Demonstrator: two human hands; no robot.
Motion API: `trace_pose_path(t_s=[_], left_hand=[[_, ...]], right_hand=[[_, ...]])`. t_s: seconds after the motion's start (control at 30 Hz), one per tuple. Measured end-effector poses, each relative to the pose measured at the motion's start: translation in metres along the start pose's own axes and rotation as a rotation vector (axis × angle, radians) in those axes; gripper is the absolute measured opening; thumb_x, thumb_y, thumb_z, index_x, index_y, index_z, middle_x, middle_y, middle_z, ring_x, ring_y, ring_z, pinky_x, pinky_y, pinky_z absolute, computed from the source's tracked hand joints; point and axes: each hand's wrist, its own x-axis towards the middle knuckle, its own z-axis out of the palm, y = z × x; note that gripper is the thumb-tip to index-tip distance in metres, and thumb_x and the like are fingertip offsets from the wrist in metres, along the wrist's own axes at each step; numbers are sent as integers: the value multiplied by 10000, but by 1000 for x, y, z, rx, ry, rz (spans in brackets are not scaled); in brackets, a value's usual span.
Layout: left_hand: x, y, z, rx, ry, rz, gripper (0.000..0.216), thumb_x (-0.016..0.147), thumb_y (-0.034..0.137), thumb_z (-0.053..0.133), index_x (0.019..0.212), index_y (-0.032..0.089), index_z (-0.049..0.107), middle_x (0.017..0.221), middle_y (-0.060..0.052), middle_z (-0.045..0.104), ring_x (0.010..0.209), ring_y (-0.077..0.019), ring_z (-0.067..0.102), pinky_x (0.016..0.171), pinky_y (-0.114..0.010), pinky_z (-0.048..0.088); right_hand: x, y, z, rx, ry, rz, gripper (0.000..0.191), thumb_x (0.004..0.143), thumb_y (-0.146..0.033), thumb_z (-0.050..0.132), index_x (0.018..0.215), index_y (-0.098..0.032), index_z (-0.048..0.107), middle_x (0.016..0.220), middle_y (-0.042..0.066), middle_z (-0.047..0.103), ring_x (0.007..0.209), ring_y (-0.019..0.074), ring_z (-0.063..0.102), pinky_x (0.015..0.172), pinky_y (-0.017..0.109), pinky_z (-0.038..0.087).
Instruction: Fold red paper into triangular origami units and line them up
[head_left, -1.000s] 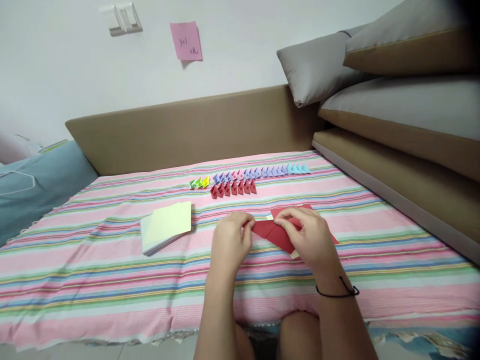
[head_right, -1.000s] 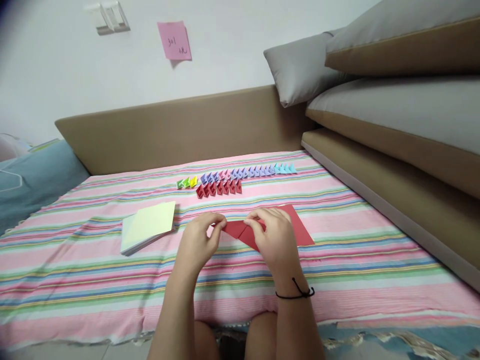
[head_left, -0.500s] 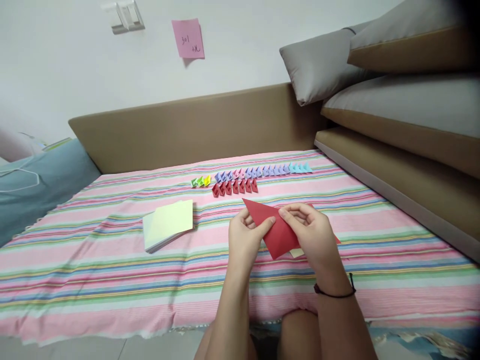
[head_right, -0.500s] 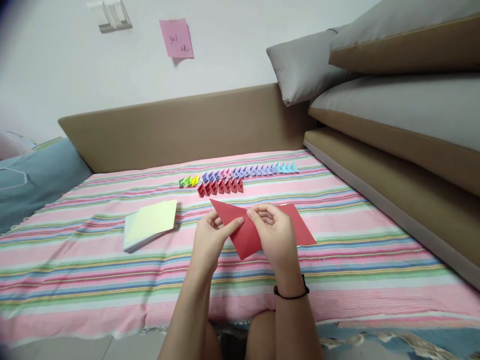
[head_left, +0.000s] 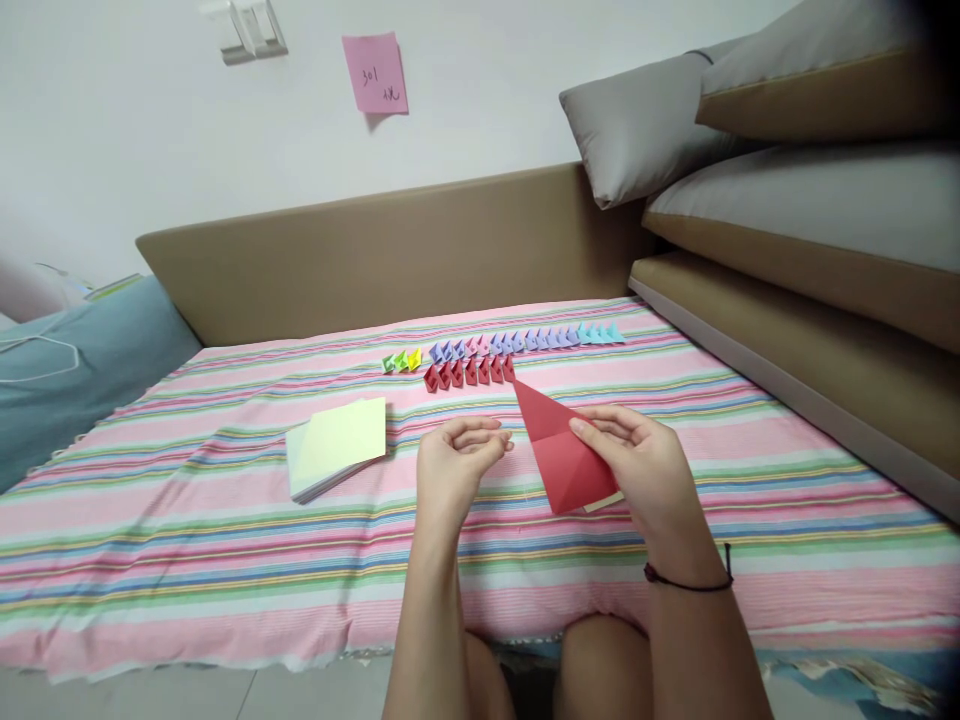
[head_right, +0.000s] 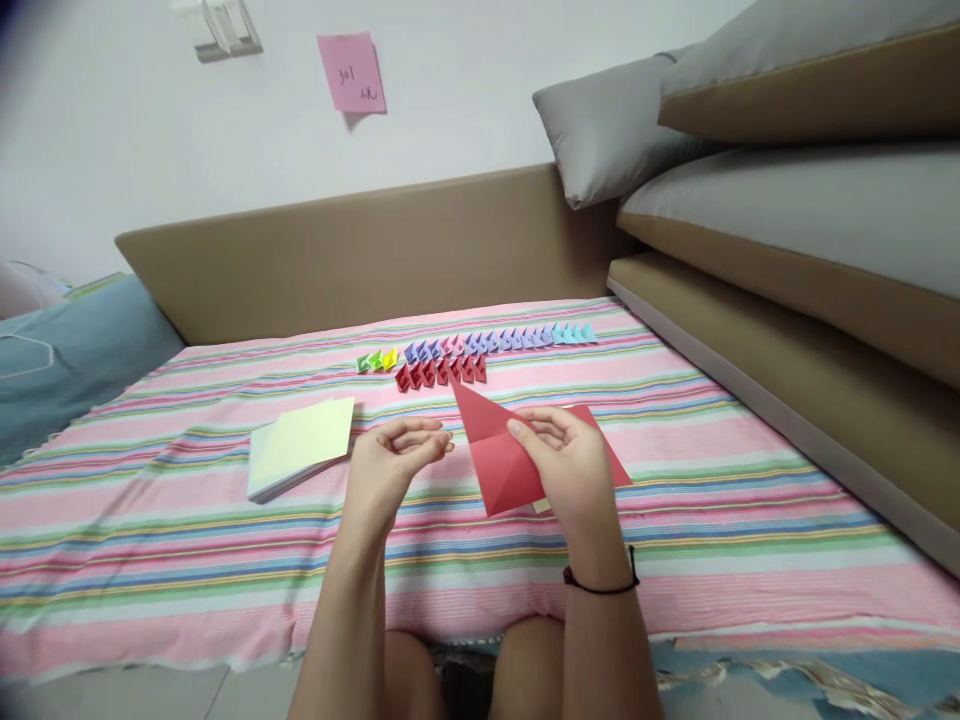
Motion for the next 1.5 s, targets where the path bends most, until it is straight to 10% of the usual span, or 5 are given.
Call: trace_pose_path(t_s=[0.2, 0.7, 1.1, 1.27, 1.5], left_hand=[[-8, 5, 21, -303, 25, -38, 418, 669, 428, 711, 965, 144, 630, 928, -94, 688, 824, -192, 661, 691, -281, 511], [0, -15, 35, -497, 204, -130, 394, 604, 472, 745, 713, 122, 602, 476, 54, 517, 410, -51, 440, 430, -170, 331], [-1, -2, -2, 241, 670, 545, 250, 874, 363, 485, 748, 170, 580, 629, 3, 589, 591, -107, 543, 566, -222, 427], [-4, -5, 15, 655, 158, 907, 143, 877, 174, 479, 890, 184, 620, 867, -46, 671, 862, -164, 573, 803, -301, 446], [1, -10, 20, 678, -212, 653, 162, 887, 179, 449, 894, 183, 611, 890, -56, 652, 885, -179, 576, 829, -322, 437]], right_hand=[[-1, -1, 2, -27, -53, 28, 310, 612, -370, 771, 816, -160, 668, 822, 86, 716, 768, 223, 665, 663, 314, 516], [-9, -6, 19, 91, -345, 84, 262, 653, -321, 753, 844, -167, 660, 759, 36, 682, 725, 149, 620, 661, 250, 474], [-7, -5, 8, 61, -223, 82, 251, 674, -321, 737, 874, -186, 666, 669, -1, 636, 612, 132, 575, 568, 240, 446], [-8, -3, 21, 25, -184, -34, 208, 699, -298, 719, 859, -183, 653, 674, -2, 654, 683, 136, 609, 688, 252, 472], [-6, -6, 16, -6, -200, -43, 371, 678, -317, 746, 999, -184, 615, 777, 34, 699, 750, 163, 653, 702, 266, 501]])
